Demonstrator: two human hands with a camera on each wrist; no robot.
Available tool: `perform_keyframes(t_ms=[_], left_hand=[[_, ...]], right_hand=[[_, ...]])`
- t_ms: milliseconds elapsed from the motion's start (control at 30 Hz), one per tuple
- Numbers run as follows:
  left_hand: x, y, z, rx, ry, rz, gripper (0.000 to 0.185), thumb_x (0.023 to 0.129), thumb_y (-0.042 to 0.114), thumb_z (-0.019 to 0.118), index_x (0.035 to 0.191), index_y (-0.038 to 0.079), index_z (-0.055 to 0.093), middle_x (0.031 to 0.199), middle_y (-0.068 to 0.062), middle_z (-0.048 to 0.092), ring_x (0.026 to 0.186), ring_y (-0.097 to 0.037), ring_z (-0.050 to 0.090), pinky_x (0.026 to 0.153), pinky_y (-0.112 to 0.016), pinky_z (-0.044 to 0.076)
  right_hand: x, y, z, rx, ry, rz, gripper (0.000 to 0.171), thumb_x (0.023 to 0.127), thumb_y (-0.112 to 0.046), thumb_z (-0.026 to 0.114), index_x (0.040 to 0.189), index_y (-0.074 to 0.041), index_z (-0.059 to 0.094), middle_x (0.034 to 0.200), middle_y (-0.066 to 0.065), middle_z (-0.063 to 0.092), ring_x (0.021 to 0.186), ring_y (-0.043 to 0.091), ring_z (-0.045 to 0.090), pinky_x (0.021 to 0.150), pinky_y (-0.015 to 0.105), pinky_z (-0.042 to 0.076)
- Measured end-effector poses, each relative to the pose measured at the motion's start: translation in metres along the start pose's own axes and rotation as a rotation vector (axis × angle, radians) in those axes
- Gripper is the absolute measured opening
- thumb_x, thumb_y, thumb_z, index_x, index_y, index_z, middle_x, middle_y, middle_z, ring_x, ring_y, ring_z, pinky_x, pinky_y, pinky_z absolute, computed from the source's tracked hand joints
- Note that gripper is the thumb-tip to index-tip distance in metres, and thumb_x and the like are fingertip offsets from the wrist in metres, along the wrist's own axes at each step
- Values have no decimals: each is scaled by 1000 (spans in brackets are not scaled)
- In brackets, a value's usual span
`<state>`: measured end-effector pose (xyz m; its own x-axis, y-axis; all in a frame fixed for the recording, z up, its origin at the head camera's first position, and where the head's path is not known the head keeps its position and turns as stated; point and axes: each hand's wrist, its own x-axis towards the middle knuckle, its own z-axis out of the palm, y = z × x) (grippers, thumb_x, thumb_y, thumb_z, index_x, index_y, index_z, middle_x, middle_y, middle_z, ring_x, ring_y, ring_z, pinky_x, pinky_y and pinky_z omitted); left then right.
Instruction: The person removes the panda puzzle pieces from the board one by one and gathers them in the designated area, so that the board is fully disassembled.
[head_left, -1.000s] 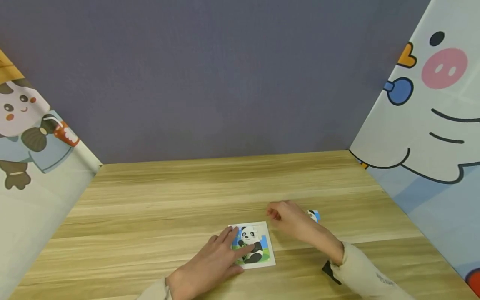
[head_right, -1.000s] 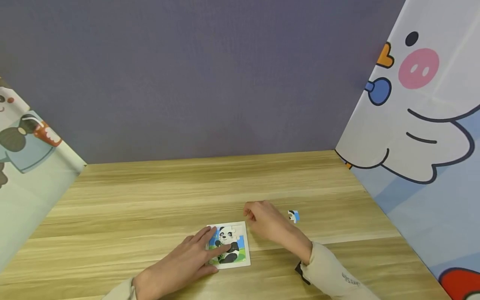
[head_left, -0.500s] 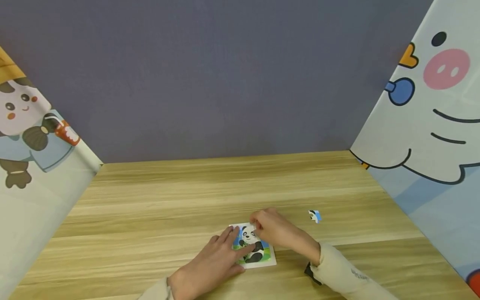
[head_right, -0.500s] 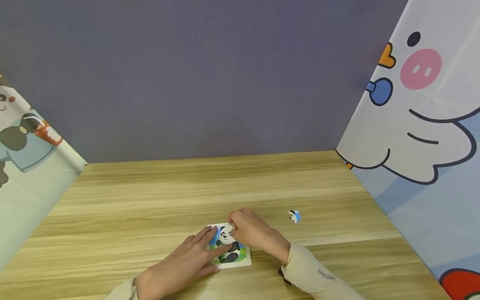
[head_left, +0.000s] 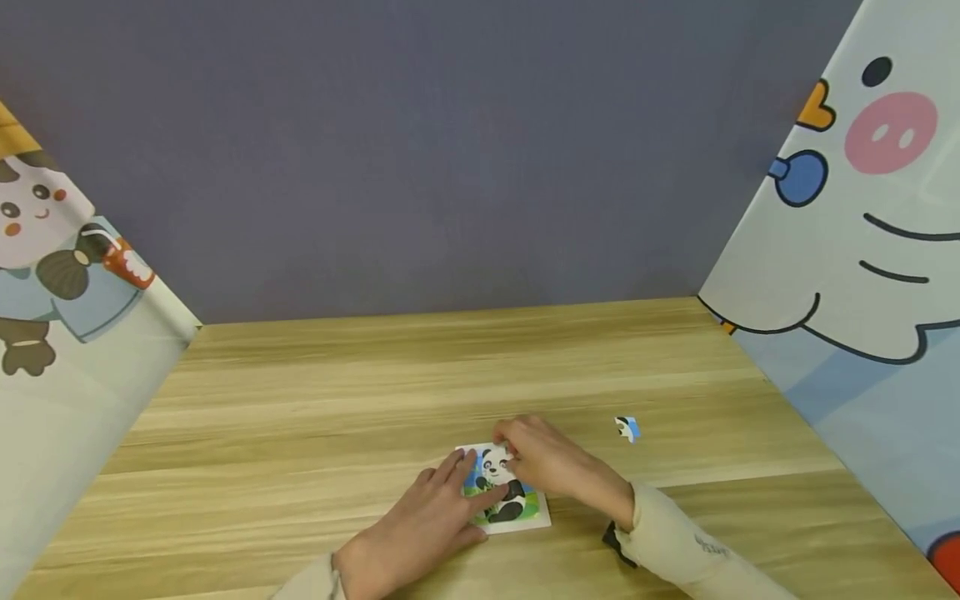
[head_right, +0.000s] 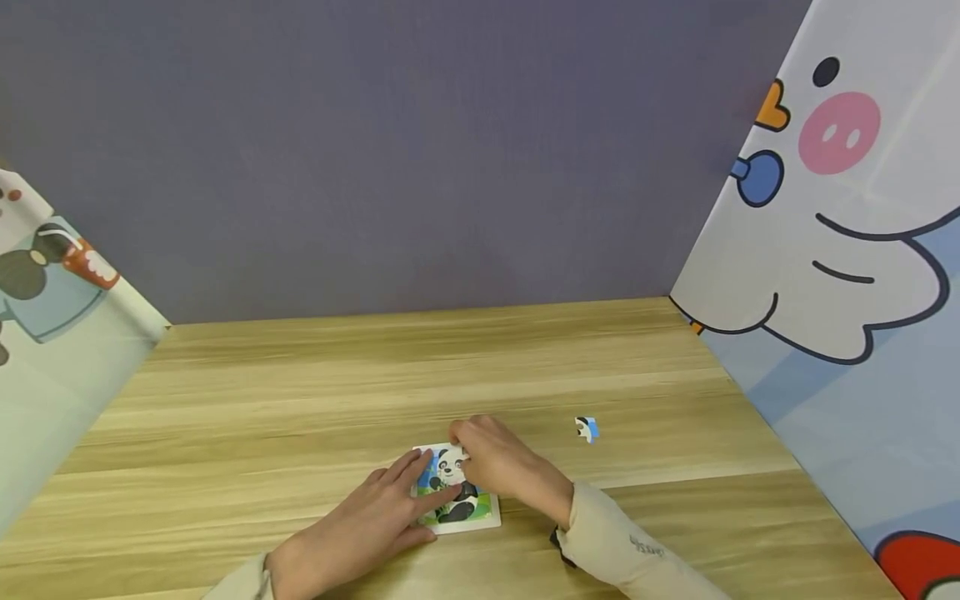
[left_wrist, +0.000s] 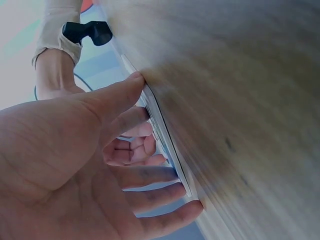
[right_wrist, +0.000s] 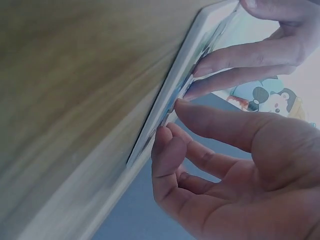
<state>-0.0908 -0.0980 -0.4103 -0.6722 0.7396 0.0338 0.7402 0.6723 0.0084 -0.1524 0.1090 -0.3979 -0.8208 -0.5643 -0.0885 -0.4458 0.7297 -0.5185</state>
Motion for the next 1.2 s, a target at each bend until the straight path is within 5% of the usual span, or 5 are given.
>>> perform_keyframes(t_ms=[433,833,1200], left_hand=[[-2,0,1,-11,19,4,53,94,47,63,144,32,54,145,-27,47,130,-43,50,86,-51,55],[-2,1,0,-34,20,-2,52,94,46,64,144,32,55,146,-27,46,131,-44,49,86,-52,55],[-3,0,1,-50,1,-9,53,95,45,63,145,32,52,148,-27,44,133,-43,47,88,-53,54]], right_hand=[[4,1,-3,59,-13,61,23,86,0,73,106,-7,65,79,-3,54,76,15,50,65,32,44],[4,0,-8,87,6,-20,18,87,1,71,83,-13,60,73,-6,56,64,9,51,56,25,43],[-4,2,0,69,90,-116,20,86,5,70,80,-12,61,69,-6,57,59,4,50,54,21,46]])
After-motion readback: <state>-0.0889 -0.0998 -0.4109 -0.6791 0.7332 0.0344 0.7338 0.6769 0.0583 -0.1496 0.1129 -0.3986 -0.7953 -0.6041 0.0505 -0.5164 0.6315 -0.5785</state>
